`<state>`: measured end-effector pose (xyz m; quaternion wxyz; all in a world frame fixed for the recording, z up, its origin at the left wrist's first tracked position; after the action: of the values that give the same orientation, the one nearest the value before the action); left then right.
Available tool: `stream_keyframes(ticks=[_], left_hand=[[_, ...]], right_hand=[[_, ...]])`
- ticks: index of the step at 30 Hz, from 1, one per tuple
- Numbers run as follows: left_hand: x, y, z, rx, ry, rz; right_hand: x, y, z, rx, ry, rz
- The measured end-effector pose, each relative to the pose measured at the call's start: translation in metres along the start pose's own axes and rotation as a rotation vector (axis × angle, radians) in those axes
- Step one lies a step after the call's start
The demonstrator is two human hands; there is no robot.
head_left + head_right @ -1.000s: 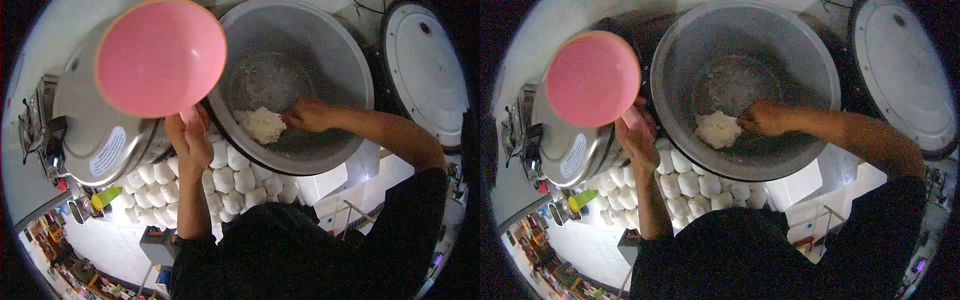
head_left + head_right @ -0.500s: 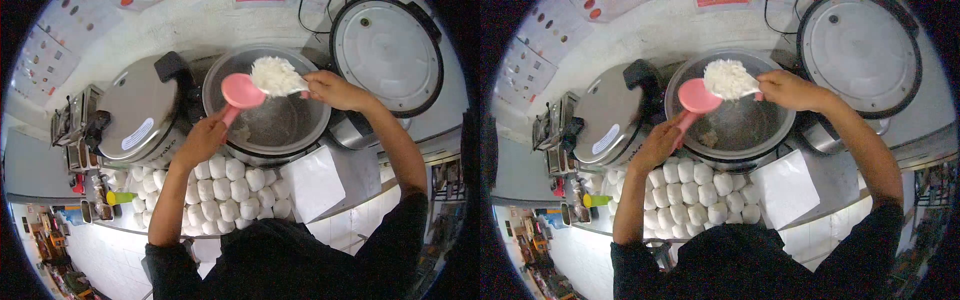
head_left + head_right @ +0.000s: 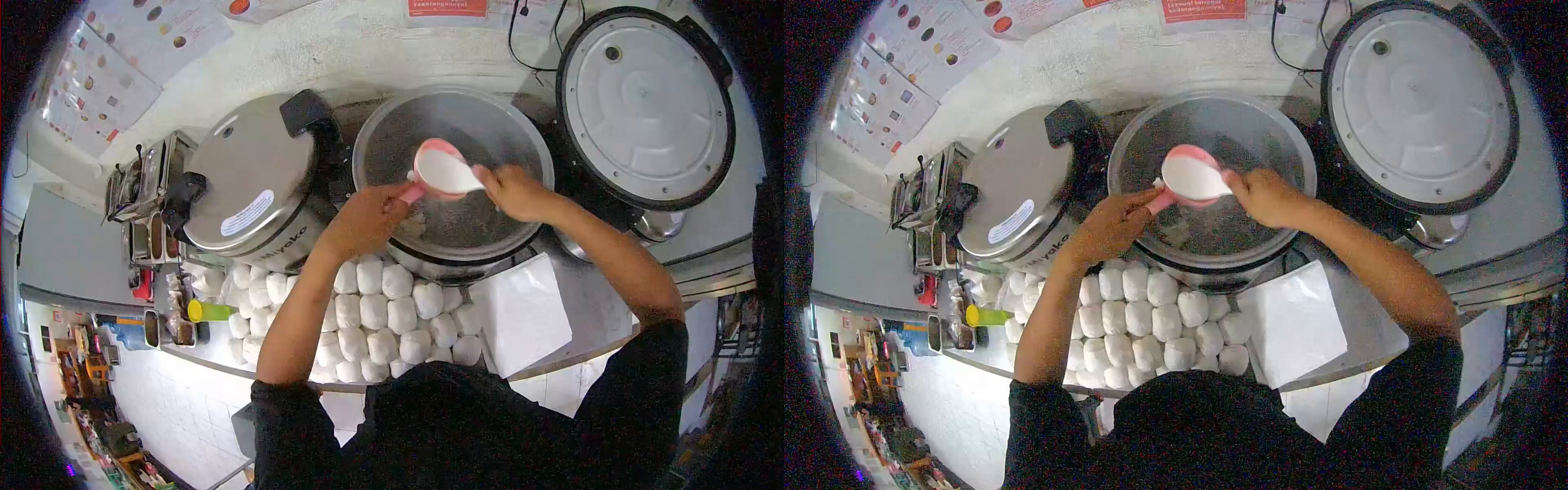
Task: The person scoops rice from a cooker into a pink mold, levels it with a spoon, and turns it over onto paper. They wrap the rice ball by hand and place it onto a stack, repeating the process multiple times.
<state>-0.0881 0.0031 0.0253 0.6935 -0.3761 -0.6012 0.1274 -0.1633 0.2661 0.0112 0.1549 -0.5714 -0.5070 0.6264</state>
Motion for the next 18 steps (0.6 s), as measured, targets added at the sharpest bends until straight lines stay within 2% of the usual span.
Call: stream_keyframes(ticks=[1,4,5,6,8,11,14,15,18], left_hand=[[-0.004,-0.003,0.002,-0.058,-0.010,-0.032],[-0.020,-0.011,-0.005,-0.068,-0.124,-0.133],[-0.019,-0.017,-0.005,-0.112,-0.184,-0.175],[-0.013,-0.026,-0.003,-0.158,-0.244,-0.215],[-0.011,-0.033,0.000,-0.210,-0.305,-0.307],[-0.014,-0.035,0.001,-0.244,-0.294,-0.406],[-0.019,-0.036,-0.002,-0.275,-0.249,-0.334],[-0.019,-0.037,-0.004,-0.285,-0.243,-0.267],[-0.006,-0.034,-0.005,-0.192,-0.164,-0.068]], right_hand=[[0.012,0.004,0.002,0.015,0.054,-0.102],[0.012,-0.036,0.004,0.067,-0.069,-0.123],[0.007,-0.051,0.006,0.113,-0.052,-0.112],[0.005,-0.055,0.006,0.138,-0.012,0.101],[-0.002,-0.053,0.013,0.259,-0.140,0.225],[-0.015,-0.043,0.014,0.117,-0.169,-0.274],[-0.013,-0.065,0.032,0.293,-0.185,-0.224],[-0.018,-0.073,0.033,0.304,-0.048,-0.105],[-0.047,-0.073,0.039,0.378,-0.222,-0.382]])
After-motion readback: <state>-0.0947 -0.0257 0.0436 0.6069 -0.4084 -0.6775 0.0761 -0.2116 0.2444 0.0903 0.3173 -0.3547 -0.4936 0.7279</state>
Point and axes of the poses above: each hand's wrist, its own z-axis towards the middle knuckle, its own y-axis out of the palm, x = y × z, the point moved 2 cm from there along z, towards the middle knuckle, and after that the axes turned 4 degrees about y, right-handed, at the moved point
